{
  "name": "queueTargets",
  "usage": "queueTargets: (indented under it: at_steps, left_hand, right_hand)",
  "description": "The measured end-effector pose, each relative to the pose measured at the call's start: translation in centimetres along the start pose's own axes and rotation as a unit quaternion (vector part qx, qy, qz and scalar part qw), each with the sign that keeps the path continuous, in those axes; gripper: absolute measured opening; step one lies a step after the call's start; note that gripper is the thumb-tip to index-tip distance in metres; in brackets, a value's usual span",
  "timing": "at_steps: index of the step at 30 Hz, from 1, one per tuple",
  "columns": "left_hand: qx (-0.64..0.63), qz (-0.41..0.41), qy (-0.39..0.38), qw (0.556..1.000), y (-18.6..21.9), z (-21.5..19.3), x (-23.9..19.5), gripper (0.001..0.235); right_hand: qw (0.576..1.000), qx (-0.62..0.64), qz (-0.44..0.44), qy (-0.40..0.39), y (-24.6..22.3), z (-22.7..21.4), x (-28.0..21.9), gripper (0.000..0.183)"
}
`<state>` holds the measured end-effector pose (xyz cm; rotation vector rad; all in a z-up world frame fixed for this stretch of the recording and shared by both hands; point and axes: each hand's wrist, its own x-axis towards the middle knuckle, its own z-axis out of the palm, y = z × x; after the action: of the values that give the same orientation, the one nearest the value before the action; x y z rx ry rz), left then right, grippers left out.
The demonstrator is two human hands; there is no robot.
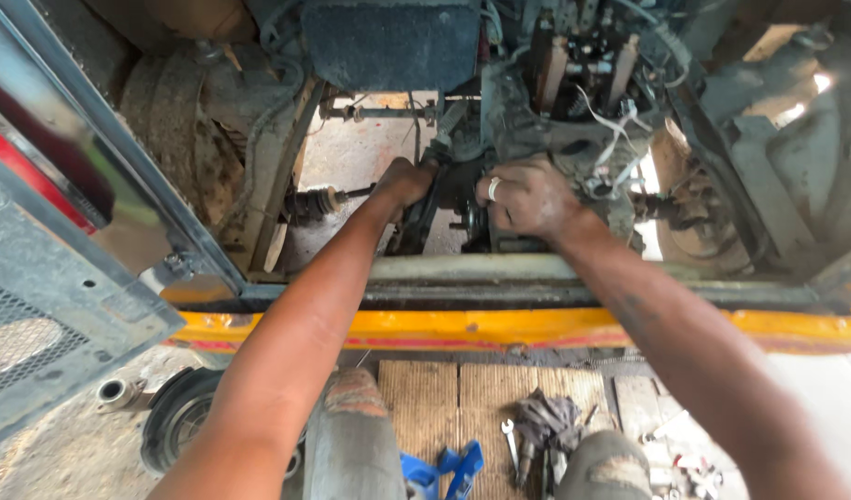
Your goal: The person works under a vehicle on a lift, using a wrench to tighten bolts on the undercarriage. They repeatedly reach for tools and parts on the floor, then return to the vehicle to continue the repair.
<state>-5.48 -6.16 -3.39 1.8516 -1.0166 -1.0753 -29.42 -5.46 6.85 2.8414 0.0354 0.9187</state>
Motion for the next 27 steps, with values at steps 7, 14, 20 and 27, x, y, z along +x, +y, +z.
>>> queueTargets:
  at_steps: [7,14,20,27]
  left_hand:
    - [-0.061,-0.083,0.126,0.987,-0.6,-1.8,-1.1,0.062]
    - [-0.238,-0.093,0.144,0.956,0.8,-1.8,0.2,0.061]
    - [-0.185,-0.087,-0.037,0.978,1.0,0.4,-0.3,0.058]
    - [-0.074,-0.083,-0.157,0.981,2.9,3.0,-3.2,0.052]
  right_hand:
    - [0.96,-0.155,0.099,-0.213,-0.9,-4.5,-5.1,0.022]
    - [0.962,-0.153,0.152,-0.166,-2.1,-5.5,-5.1,0.023]
    - [0.957,-0.159,0.15,-0.19,-2.7,-5.6,-4.3,0.022]
    - [0.927,-0.15,0.219,-0.266,-2.8,-5.6,-3.8,0.021]
